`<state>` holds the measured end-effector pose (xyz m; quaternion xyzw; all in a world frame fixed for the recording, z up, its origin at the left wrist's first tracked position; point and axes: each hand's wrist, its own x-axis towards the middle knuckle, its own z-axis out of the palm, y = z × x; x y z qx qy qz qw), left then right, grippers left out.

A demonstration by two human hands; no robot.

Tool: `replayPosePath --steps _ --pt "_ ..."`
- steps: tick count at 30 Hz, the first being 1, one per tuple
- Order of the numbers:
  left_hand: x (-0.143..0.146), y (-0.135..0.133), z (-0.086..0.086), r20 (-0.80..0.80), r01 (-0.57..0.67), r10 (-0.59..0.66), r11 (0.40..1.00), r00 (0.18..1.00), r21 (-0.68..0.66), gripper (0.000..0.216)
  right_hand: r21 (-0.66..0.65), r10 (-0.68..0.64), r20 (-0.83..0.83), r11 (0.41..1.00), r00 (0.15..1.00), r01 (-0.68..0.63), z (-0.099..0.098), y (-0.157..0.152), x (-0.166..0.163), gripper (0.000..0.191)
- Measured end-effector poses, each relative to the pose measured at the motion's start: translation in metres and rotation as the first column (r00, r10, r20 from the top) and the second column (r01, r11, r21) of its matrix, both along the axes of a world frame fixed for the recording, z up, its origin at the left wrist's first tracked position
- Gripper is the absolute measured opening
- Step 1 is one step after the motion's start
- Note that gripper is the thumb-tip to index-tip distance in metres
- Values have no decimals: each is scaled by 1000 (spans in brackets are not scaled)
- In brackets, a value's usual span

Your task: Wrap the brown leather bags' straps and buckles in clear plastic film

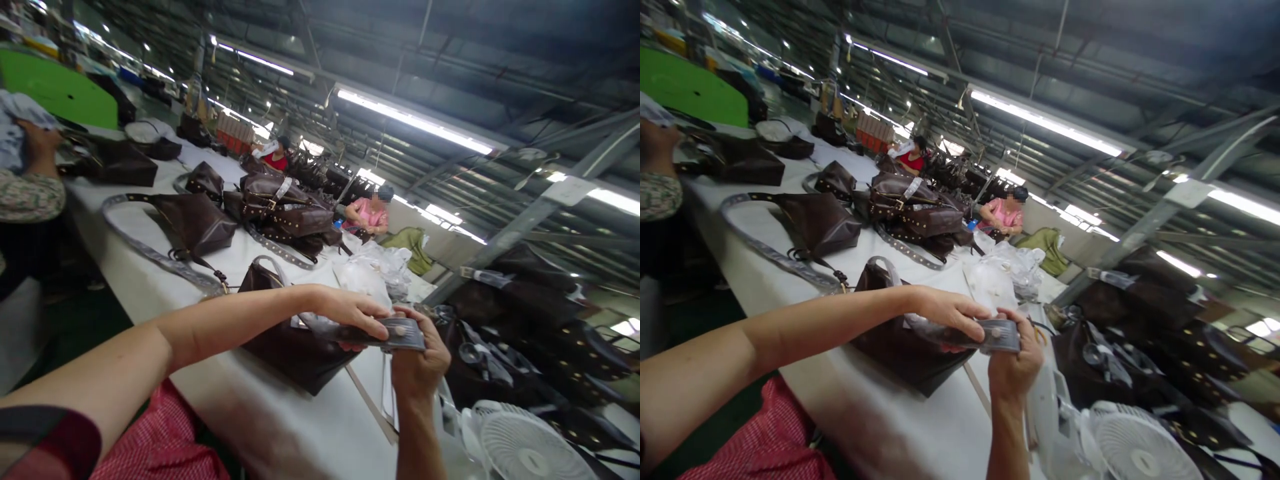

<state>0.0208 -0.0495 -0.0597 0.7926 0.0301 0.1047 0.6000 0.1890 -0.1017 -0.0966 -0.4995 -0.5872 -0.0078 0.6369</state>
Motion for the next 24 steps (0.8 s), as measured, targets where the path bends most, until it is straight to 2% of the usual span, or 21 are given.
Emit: replayPosePath --steps 1,3,5,6,7,8,9,10,11,12,13,14,16,18,21,23,24 --pt "0 1 -3 21 8 -8 1000 1000 1 31 -12 71 -186 997 980 -75 -4 5 -5 25" --pt "0 2 -5 67 -53 51 998 996 33 27 57 185 -454 982 872 -179 -10 14 -14 21" --pt "0 2 -2 130 -209 191 968 973 138 19 138 239 -543 971 805 -196 -12 21 -19 19" --pt "0 2 1 162 -287 257 937 953 201 14 149 223 -504 974 835 -170 -11 23 -19 19" --pt "0 2 5 178 -345 306 901 935 264 10 151 169 -398 982 901 -118 -8 23 -17 21" --pt "-1 3 8 169 -372 334 869 927 326 8 164 93 -217 985 972 -58 -4 21 -13 23" --pt "-2 4 12 141 -379 352 847 925 374 7 182 12 36 983 999 -18 1 19 -8 26" --pt "-2 5 16 109 -374 362 836 926 402 6 206 -68 308 979 949 3 6 16 -2 27" --pt "-2 7 19 82 -364 363 838 928 406 7 232 -134 535 973 834 8 12 14 4 27" --pt "-2 9 21 70 -353 355 854 932 382 8 253 -178 676 967 715 2 19 12 9 27" --pt "-1 11 23 75 -339 334 882 940 327 9 269 -209 749 963 629 -1 25 11 13 29" --pt "0 13 25 88 -310 297 919 951 245 12 285 -234 774 959 589 7 31 11 15 31" --pt "0 19 30 102 -193 186 979 977 70 21 314 -265 730 949 630 35 42 12 14 34" --pt "-3 26 35 84 -93 96 995 992 -32 33 285 -221 629 957 745 42 49 14 8 32" --pt "-12 35 45 12 -49 50 998 999 -45 49 182 -131 343 981 930 71 54 21 -6 26" --pt "-18 38 49 -9 -51 51 998 999 -35 53 93 -15 86 996 996 7 53 30 -18 24" --pt "-21 40 50 -9 -55 55 998 998 -37 53 69 67 -55 996 996 -63 51 36 -23 23"
